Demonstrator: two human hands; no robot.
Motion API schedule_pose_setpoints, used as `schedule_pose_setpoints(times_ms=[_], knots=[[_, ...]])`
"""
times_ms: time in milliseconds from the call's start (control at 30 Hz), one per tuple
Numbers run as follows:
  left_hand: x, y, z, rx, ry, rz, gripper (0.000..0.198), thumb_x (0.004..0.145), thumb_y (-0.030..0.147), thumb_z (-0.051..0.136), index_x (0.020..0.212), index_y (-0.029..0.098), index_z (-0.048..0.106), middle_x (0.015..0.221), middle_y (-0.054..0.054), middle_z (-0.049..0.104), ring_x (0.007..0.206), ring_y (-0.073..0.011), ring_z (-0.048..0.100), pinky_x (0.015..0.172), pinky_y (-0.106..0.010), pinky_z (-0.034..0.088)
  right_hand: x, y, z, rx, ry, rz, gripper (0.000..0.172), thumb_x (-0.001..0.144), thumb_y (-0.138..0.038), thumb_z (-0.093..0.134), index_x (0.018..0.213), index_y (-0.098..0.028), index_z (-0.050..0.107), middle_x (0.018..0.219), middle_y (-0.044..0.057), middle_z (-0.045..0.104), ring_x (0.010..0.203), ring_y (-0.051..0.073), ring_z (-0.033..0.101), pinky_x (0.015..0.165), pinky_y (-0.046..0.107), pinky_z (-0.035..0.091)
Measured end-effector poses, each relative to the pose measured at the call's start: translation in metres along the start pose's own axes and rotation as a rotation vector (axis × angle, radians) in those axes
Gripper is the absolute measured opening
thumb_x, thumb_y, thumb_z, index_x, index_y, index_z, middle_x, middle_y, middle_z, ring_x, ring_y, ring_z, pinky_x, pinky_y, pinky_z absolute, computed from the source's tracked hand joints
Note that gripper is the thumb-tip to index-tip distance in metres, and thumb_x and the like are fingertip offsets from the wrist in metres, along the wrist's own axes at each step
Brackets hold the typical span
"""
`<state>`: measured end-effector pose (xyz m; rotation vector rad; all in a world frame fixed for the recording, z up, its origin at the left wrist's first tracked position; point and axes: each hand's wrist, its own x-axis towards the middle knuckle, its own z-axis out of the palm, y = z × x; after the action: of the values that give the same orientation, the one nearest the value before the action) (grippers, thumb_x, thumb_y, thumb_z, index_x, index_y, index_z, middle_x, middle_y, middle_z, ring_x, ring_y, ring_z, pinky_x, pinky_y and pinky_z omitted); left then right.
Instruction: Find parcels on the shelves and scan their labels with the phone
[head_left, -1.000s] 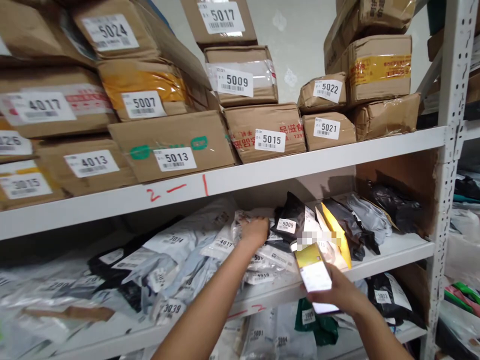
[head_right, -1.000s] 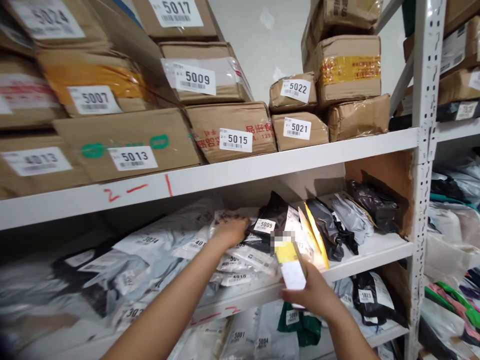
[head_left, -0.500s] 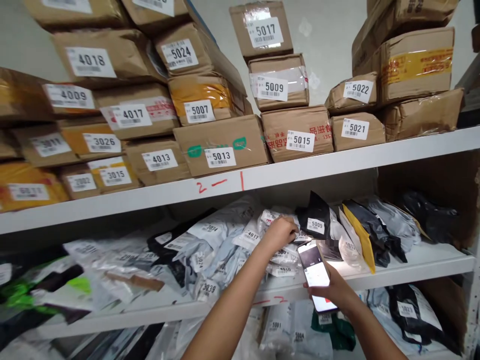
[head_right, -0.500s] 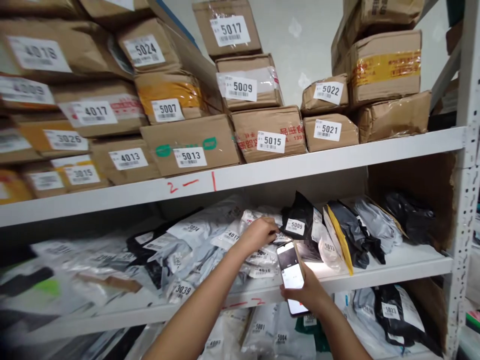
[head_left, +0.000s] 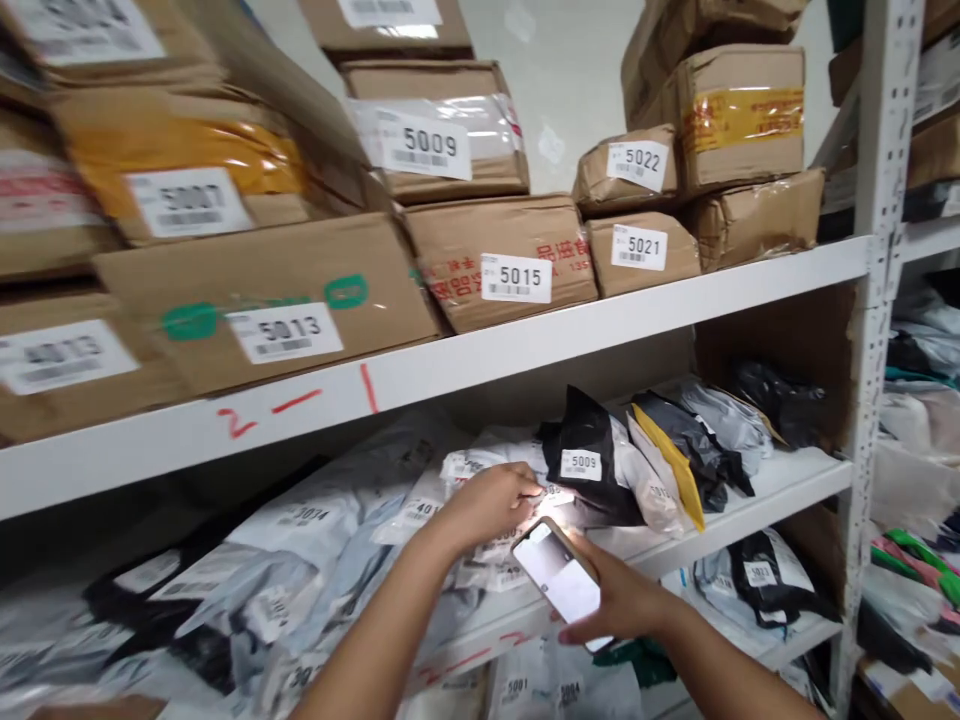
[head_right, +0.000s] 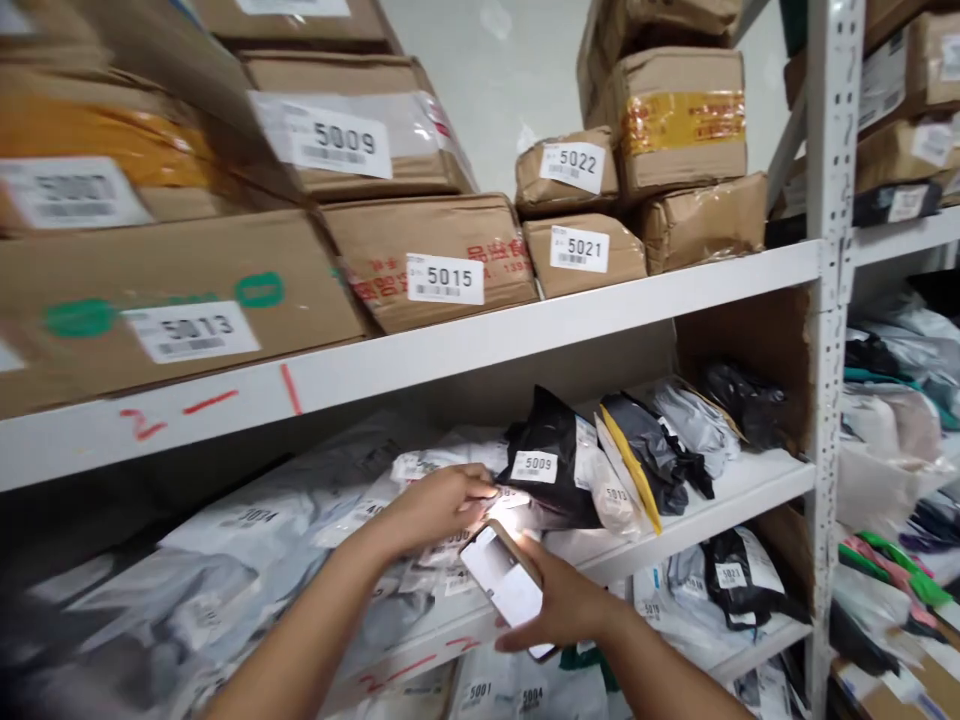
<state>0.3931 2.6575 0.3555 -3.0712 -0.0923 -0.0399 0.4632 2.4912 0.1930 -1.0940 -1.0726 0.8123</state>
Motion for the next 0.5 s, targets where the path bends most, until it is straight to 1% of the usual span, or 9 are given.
schedule_pose_setpoints(times_ms=[67, 100, 167, 233, 300, 333, 400, 433, 500], knots=[[0.001, 0.009, -0.004, 0.044, 0.009, -0.077, 0.032, 0.085, 0.017, 0.041, 0.079, 0.019, 0.073, 0.089, -0.006, 0.073, 0.083, -0.0219, 0.067, 0.074, -0.030, 0.046, -0.028, -0.002, -0.010, 0.012, 0.010, 0.016, 0.103, 0.052, -0.032, 0.092, 0.143, -0.030, 0.044, 0.105, 0.005, 0.072, 0.092, 0.029, 0.070, 0.071, 0.037, 0.056], [0.004, 0.015, -0.005, 0.078, 0.063, -0.102, 0.036, 0.089, 0.022, 0.037, 0.080, 0.019, 0.072, 0.087, -0.008, 0.072, 0.083, -0.0233, 0.067, 0.075, -0.033, 0.048, -0.044, -0.002, -0.015, 0.029, 0.046, 0.013, 0.100, 0.054, -0.032, 0.091, 0.142, -0.030, 0.045, 0.101, 0.004, 0.073, 0.091, 0.029, 0.070, 0.069, 0.037, 0.057], [0.012, 0.031, -0.005, 0.151, 0.268, -0.075, 0.042, 0.093, 0.029, 0.034, 0.086, 0.016, 0.072, 0.094, -0.012, 0.071, 0.089, -0.0261, 0.066, 0.080, -0.037, 0.050, -0.074, -0.003, -0.029, 0.065, 0.153, 0.002, 0.095, 0.054, -0.032, 0.091, 0.139, -0.029, 0.049, 0.103, 0.006, 0.074, 0.092, 0.029, 0.071, 0.071, 0.039, 0.057], [0.026, 0.053, -0.001, 0.183, 0.497, 0.081, 0.041, 0.094, 0.033, 0.036, 0.100, 0.013, 0.072, 0.109, -0.015, 0.069, 0.103, -0.0273, 0.063, 0.091, -0.040, 0.050, -0.101, -0.003, -0.045, 0.130, 0.276, -0.001, 0.091, 0.051, -0.033, 0.093, 0.132, -0.025, 0.054, 0.103, 0.008, 0.075, 0.092, 0.030, 0.071, 0.075, 0.041, 0.057], [0.045, 0.078, 0.006, 0.193, 0.605, 0.283, 0.040, 0.093, 0.031, 0.042, 0.119, 0.012, 0.066, 0.126, -0.016, 0.064, 0.118, -0.0284, 0.058, 0.106, -0.046, 0.043, -0.122, -0.002, -0.060, 0.206, 0.390, -0.007, 0.082, 0.048, -0.036, 0.095, 0.121, -0.022, 0.060, 0.101, 0.010, 0.077, 0.091, 0.031, 0.073, 0.077, 0.044, 0.057], [0.054, 0.090, 0.009, 0.209, 0.597, 0.377, 0.042, 0.092, 0.027, 0.045, 0.127, 0.012, 0.062, 0.133, -0.015, 0.061, 0.125, -0.0290, 0.054, 0.112, -0.050, 0.038, -0.131, -0.001, -0.067, 0.240, 0.440, -0.015, 0.076, 0.048, -0.037, 0.095, 0.116, -0.021, 0.063, 0.100, 0.011, 0.077, 0.090, 0.032, 0.073, 0.078, 0.044, 0.057], [0.072, 0.110, 0.013, 0.224, 0.483, 0.524, 0.046, 0.088, 0.017, 0.048, 0.133, 0.017, 0.058, 0.137, -0.012, 0.060, 0.133, -0.0284, 0.049, 0.118, -0.055, 0.027, -0.147, 0.000, -0.077, 0.304, 0.538, -0.027, 0.071, 0.049, -0.039, 0.095, 0.111, -0.021, 0.065, 0.097, 0.011, 0.078, 0.087, 0.032, 0.074, 0.079, 0.045, 0.057], [0.079, 0.117, 0.014, 0.212, 0.396, 0.559, 0.044, 0.086, 0.013, 0.049, 0.128, 0.019, 0.061, 0.132, -0.009, 0.063, 0.130, -0.0269, 0.052, 0.119, -0.055, 0.026, -0.155, 0.000, -0.081, 0.334, 0.585, -0.022, 0.073, 0.050, -0.041, 0.095, 0.113, -0.021, 0.064, 0.094, 0.010, 0.079, 0.086, 0.032, 0.074, 0.080, 0.046, 0.057], [0.090, 0.123, 0.014, 0.152, 0.249, 0.539, 0.033, 0.084, 0.010, 0.051, 0.109, 0.021, 0.069, 0.112, -0.006, 0.070, 0.113, -0.0229, 0.062, 0.115, -0.048, 0.035, -0.171, 0.003, -0.086, 0.409, 0.689, 0.012, 0.083, 0.056, -0.047, 0.091, 0.128, -0.022, 0.058, 0.091, 0.009, 0.079, 0.084, 0.032, 0.075, 0.080, 0.046, 0.057]])
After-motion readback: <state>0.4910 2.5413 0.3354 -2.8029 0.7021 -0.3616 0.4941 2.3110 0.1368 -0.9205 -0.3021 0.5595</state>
